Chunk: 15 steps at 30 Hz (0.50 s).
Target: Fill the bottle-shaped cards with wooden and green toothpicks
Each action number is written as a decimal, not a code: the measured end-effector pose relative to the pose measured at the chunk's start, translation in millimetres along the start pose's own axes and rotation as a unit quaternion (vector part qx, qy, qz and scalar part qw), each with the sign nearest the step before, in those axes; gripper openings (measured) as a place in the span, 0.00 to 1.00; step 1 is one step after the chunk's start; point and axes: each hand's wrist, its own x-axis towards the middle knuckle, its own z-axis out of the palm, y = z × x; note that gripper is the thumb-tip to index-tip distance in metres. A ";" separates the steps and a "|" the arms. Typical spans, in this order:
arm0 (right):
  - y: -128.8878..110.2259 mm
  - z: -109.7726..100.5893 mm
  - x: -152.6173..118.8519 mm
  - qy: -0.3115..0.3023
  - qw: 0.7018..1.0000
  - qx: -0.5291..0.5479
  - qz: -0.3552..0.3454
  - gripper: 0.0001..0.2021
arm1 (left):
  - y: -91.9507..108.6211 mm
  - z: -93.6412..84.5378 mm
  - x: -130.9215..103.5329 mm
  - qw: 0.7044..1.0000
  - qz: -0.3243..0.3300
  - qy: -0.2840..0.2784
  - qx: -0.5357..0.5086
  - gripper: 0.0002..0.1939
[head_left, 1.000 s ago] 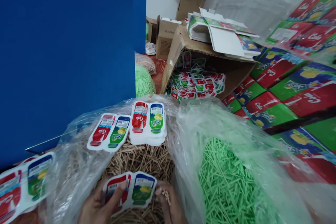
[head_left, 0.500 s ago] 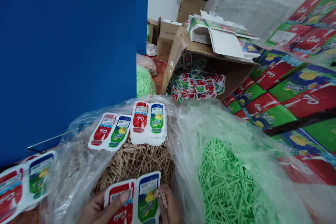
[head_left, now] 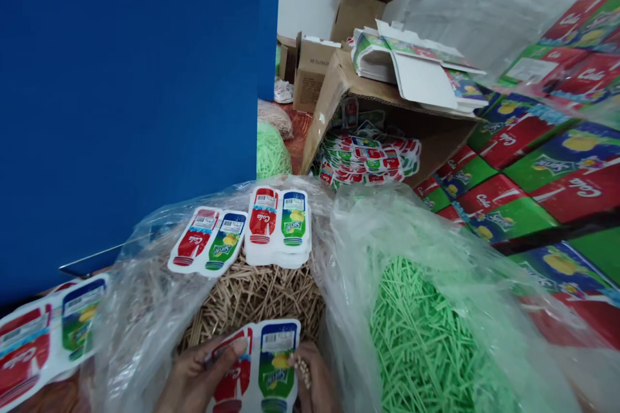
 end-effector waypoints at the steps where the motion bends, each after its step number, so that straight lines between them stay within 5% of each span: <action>1: 0.8 -0.5 -0.3 -0.003 1.000 -0.001 0.000 0.18 | -2.7 0.3 2.1 1.000 -0.001 0.009 -0.008 0.22; 7: 4.1 -2.1 -2.7 -0.002 1.000 -0.004 -0.008 0.19 | -10.6 1.8 6.4 1.000 0.018 0.018 -0.003 0.21; 15: 6.6 0.8 -6.9 0.019 0.999 -0.025 0.005 0.19 | -0.7 -2.0 3.1 0.997 0.033 -0.054 0.036 0.18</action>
